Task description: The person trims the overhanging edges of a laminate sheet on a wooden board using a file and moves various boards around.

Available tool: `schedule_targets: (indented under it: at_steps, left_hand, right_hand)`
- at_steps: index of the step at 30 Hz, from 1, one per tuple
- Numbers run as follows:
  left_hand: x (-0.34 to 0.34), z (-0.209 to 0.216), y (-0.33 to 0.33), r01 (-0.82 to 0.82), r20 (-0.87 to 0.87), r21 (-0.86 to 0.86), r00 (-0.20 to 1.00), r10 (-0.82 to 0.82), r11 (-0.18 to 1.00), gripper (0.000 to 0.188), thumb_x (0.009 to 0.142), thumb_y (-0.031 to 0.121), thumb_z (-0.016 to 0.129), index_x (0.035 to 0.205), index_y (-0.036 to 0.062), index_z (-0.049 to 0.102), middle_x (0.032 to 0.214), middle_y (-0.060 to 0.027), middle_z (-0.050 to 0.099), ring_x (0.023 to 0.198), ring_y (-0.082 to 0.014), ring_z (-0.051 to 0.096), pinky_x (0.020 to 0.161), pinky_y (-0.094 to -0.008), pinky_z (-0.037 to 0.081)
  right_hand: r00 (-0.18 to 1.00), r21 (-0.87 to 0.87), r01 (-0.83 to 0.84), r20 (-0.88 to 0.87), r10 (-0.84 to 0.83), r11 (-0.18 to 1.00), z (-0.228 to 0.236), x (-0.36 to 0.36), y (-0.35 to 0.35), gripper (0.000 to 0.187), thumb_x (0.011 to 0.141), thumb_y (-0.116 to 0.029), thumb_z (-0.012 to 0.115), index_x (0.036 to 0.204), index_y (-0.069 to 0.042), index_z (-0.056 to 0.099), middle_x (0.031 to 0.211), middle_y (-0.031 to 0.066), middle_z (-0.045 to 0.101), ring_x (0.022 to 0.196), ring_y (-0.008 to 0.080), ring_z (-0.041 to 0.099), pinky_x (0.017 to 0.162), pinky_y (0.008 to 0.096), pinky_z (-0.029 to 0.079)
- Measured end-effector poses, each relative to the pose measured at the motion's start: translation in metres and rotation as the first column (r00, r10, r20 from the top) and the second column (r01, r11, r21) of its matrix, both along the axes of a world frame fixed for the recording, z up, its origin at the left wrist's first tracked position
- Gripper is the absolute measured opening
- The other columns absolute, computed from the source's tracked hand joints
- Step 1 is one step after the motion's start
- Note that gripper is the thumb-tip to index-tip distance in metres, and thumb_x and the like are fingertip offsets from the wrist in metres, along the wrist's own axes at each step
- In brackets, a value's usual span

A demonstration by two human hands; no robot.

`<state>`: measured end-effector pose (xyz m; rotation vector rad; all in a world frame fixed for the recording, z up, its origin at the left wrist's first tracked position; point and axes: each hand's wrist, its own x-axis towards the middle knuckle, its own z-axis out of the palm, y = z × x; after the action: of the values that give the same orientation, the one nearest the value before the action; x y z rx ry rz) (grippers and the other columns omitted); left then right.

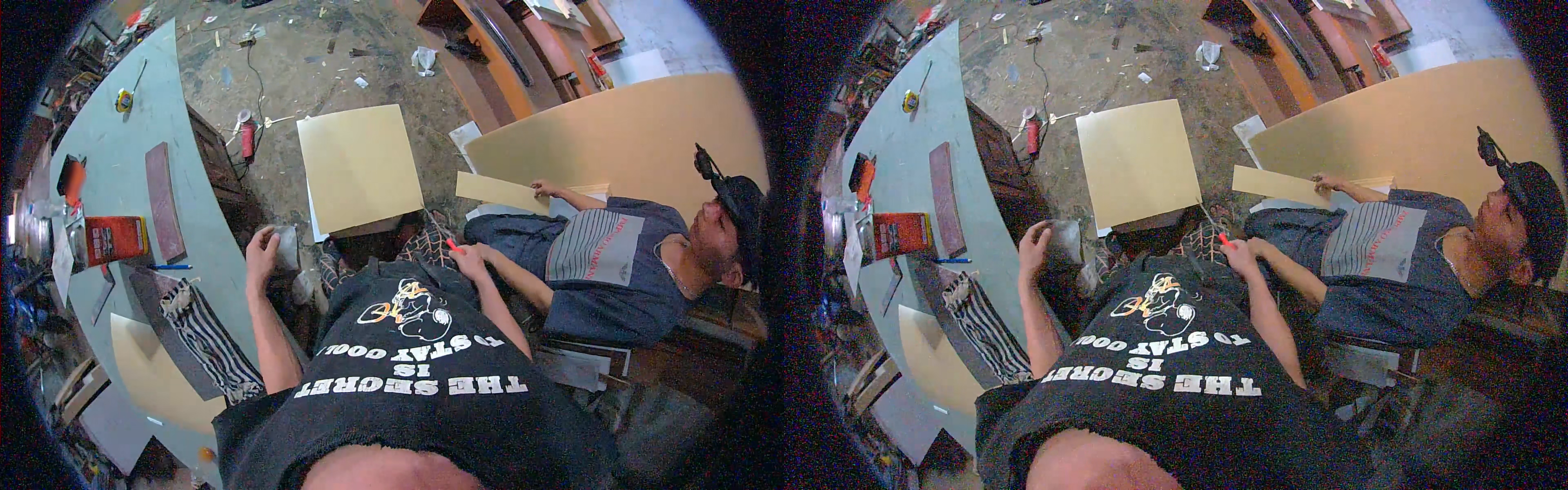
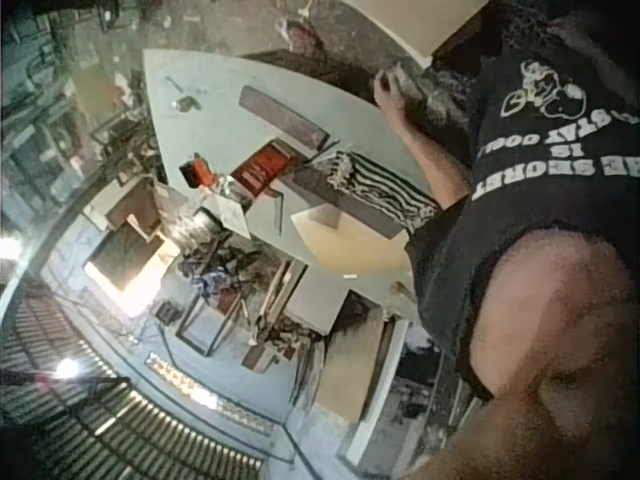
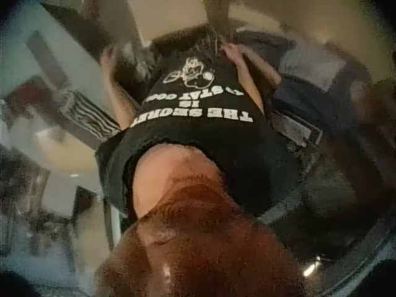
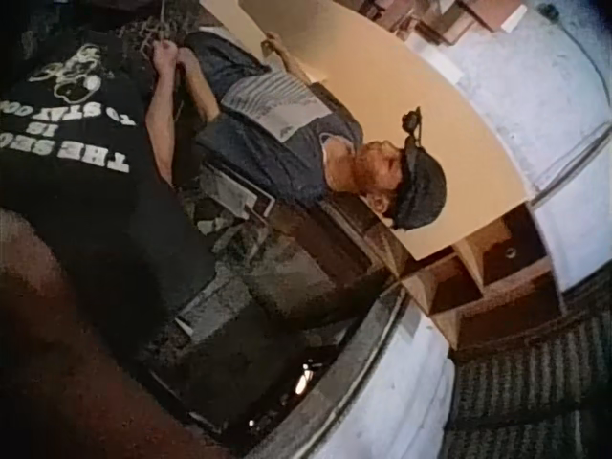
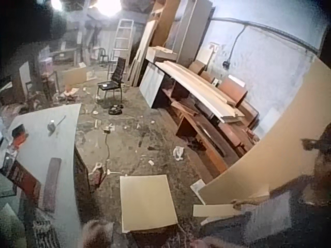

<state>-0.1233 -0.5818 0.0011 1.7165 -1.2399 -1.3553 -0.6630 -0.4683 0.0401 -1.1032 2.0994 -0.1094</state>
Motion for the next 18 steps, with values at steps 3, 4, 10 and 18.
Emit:
schedule_targets:
  at_steps: [3,4,10,18]
  left_hand:
    - [0.002,0.011,-0.003,-0.153,-0.267,0.117,0.947,0.18,0.981,0.043,0.092,0.019,0.067,0.129,-0.0013,0.059,0.122,-0.0122,0.065,0.11,-0.0214,0.061,0.094,-0.0335,0.048]
    - [0.003,0.017,-0.009,-0.181,-0.351,0.063,0.916,0.191,0.982,0.047,0.092,0.019,0.068,0.133,-0.0002,0.055,0.129,-0.0107,0.061,0.116,-0.0209,0.058,0.099,-0.0342,0.046]
    - [-0.118,0.28,-0.046,-0.196,-0.764,-0.533,0.529,-0.369,0.823,0.076,0.081,0.049,0.072,0.131,-0.0044,0.051,0.125,-0.0196,0.06,0.112,-0.0288,0.059,0.099,-0.0421,0.043]
    - [-0.302,0.375,-0.099,-0.293,-0.312,-0.917,0.098,-0.945,0.273,0.07,0.098,0.052,0.042,0.126,-0.0109,0.056,0.126,-0.03,0.056,0.101,-0.0363,0.065,0.081,-0.041,0.055]
  right_hand:
    - [0.997,-0.026,0.033,-0.065,-0.035,0.999,-0.012,-0.023,-0.011,0.04,0.083,-0.037,0.07,0.102,-0.001,0.07,0.089,0.0149,0.072,0.084,0.0232,0.068,0.078,0.0385,0.052]
    - [0.993,-0.04,-0.012,-0.122,0.007,0.999,-0.015,-0.028,-0.019,0.042,0.081,-0.038,0.071,0.102,-0.001,0.071,0.091,0.0174,0.072,0.087,0.0258,0.069,0.079,0.0399,0.052]
    - [0.956,0.149,-0.182,-0.202,0.211,0.972,0.017,-0.058,-0.096,0.042,0.078,-0.038,0.071,0.097,-0.001,0.071,0.095,0.0222,0.071,0.089,0.0345,0.069,0.081,0.0427,0.052]
    - [0.852,0.226,-0.506,-0.021,0.523,0.832,-0.065,-0.151,-0.211,0.042,0.076,-0.039,0.071,0.097,-0.003,0.073,0.09,0.022,0.071,0.084,0.0337,0.069,0.079,0.0421,0.052]
